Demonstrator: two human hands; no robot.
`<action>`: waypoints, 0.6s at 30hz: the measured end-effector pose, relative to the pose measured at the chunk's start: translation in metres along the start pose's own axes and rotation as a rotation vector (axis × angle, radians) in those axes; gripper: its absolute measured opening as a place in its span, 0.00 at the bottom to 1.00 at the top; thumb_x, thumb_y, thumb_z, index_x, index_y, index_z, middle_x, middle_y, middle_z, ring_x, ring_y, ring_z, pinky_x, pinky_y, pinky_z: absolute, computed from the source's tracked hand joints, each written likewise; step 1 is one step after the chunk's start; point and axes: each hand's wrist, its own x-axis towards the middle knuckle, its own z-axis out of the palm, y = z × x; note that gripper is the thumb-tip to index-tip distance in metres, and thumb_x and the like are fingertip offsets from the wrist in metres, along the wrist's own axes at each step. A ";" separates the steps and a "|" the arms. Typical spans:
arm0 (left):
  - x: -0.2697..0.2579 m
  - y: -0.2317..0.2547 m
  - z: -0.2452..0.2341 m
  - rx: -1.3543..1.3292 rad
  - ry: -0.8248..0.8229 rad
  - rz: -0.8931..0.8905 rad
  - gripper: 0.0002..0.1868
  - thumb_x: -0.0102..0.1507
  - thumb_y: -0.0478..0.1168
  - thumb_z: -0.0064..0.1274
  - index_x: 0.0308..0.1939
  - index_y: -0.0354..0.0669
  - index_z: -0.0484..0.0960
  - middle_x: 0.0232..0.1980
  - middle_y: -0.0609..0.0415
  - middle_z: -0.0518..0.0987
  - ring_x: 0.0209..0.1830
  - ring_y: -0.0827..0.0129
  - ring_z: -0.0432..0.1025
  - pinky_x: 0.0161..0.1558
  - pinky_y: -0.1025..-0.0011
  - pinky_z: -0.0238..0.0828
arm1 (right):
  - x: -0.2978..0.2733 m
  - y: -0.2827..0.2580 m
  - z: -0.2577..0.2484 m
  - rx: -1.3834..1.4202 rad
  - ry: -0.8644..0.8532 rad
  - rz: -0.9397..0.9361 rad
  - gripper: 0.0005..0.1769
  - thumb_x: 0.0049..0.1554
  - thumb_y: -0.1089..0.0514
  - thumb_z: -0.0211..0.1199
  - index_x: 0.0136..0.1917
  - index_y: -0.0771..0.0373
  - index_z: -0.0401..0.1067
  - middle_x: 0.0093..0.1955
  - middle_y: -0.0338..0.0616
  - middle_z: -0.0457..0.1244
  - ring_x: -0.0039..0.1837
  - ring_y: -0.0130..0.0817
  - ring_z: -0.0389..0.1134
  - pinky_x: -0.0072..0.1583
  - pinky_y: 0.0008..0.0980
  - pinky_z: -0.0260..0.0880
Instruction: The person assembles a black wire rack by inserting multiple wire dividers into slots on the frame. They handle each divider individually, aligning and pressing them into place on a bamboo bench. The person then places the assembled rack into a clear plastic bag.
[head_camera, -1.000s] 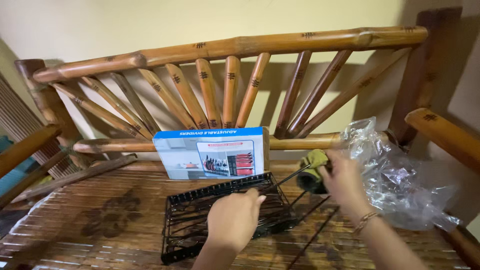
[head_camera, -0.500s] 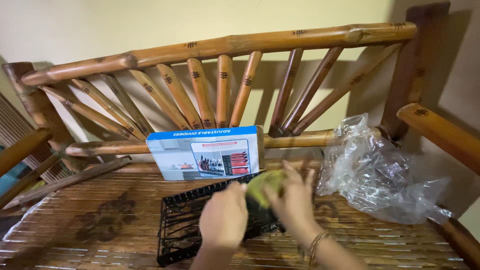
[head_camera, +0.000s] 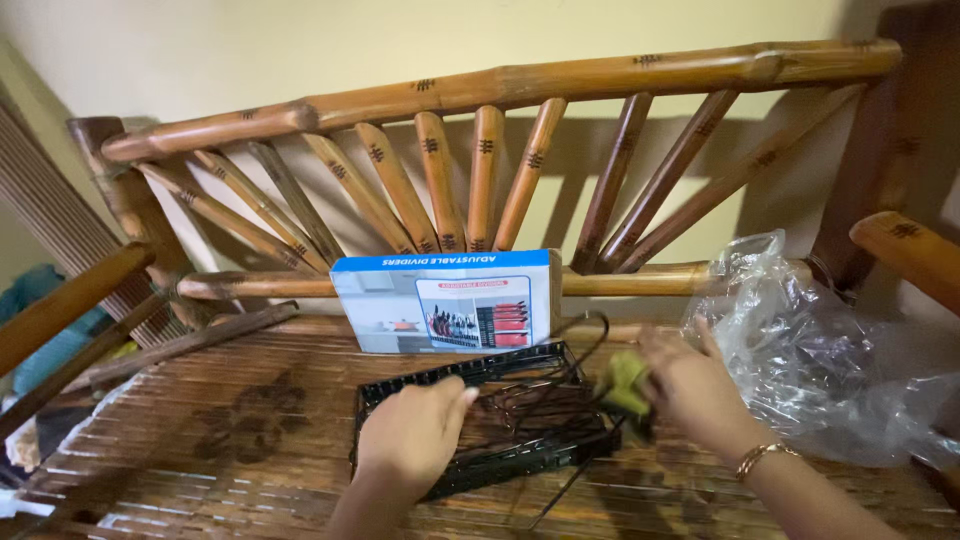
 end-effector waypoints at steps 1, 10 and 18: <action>0.000 0.003 0.004 -0.054 0.035 -0.005 0.19 0.70 0.56 0.38 0.39 0.48 0.77 0.31 0.43 0.80 0.37 0.42 0.75 0.40 0.48 0.70 | 0.000 0.003 0.007 0.139 -0.095 0.254 0.27 0.53 0.48 0.64 0.59 0.69 0.75 0.54 0.51 0.71 0.58 0.42 0.70 0.67 0.57 0.61; 0.010 0.038 0.026 -0.475 0.378 -0.146 0.20 0.68 0.54 0.40 0.43 0.44 0.81 0.39 0.40 0.81 0.41 0.41 0.73 0.42 0.53 0.70 | 0.020 -0.071 -0.001 0.695 -0.203 0.985 0.24 0.64 0.41 0.56 0.42 0.63 0.76 0.35 0.58 0.69 0.39 0.47 0.70 0.72 0.53 0.56; 0.024 -0.027 0.037 -0.592 0.496 -0.325 0.24 0.70 0.55 0.40 0.51 0.43 0.83 0.47 0.41 0.84 0.48 0.49 0.78 0.53 0.56 0.70 | 0.008 -0.116 -0.025 0.255 -0.194 0.184 0.22 0.53 0.43 0.60 0.32 0.64 0.76 0.54 0.56 0.69 0.68 0.52 0.64 0.75 0.71 0.35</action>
